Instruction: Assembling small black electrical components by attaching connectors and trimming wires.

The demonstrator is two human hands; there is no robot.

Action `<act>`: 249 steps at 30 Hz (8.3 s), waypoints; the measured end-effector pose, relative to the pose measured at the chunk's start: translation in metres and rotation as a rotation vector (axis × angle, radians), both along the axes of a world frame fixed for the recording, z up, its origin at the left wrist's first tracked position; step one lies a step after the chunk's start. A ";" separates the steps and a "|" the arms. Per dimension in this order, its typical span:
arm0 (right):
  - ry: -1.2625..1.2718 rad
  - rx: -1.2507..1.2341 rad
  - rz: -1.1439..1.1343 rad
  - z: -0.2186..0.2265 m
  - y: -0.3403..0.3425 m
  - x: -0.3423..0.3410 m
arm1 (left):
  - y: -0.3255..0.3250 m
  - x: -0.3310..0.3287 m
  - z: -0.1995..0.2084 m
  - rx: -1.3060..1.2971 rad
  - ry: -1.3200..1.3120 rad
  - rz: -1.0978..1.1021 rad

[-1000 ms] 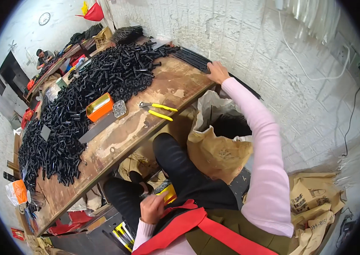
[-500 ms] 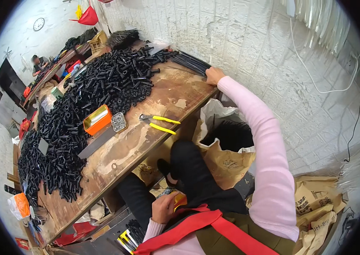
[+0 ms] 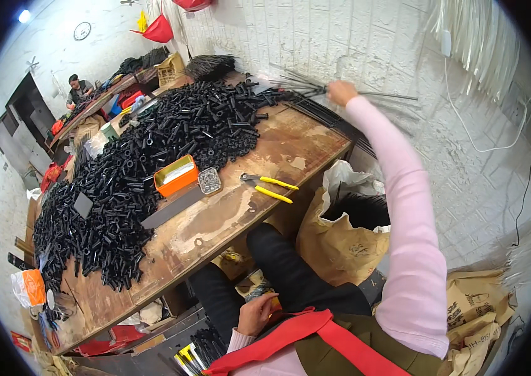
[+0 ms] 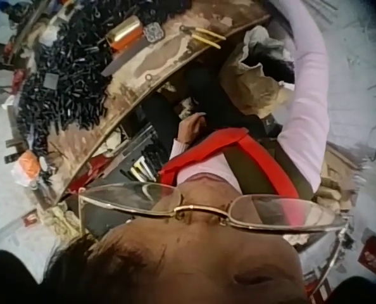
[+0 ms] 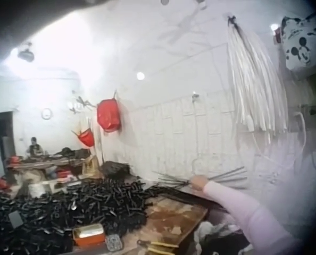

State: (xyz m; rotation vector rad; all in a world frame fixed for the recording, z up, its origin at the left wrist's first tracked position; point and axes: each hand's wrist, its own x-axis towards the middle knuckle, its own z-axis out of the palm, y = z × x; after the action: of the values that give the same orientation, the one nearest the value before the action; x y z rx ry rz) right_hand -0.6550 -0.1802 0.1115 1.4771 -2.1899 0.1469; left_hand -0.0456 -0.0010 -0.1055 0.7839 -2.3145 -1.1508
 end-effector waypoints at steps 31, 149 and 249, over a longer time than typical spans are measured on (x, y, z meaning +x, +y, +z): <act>-1.860 0.180 1.113 0.064 0.007 0.492 | -0.061 0.054 0.230 0.843 0.774 0.338; -1.296 0.393 1.292 -0.107 0.035 0.471 | -0.114 0.048 0.216 0.304 0.618 0.484; -0.671 -0.336 1.532 0.013 0.042 0.467 | -0.135 0.066 0.221 0.547 0.676 0.263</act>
State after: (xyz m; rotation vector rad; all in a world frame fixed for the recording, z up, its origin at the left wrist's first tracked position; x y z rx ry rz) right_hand -0.1877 -0.1378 0.1245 2.7157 -0.7260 1.5427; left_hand 0.0207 -0.1361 0.1150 0.6998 -1.3225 -1.6319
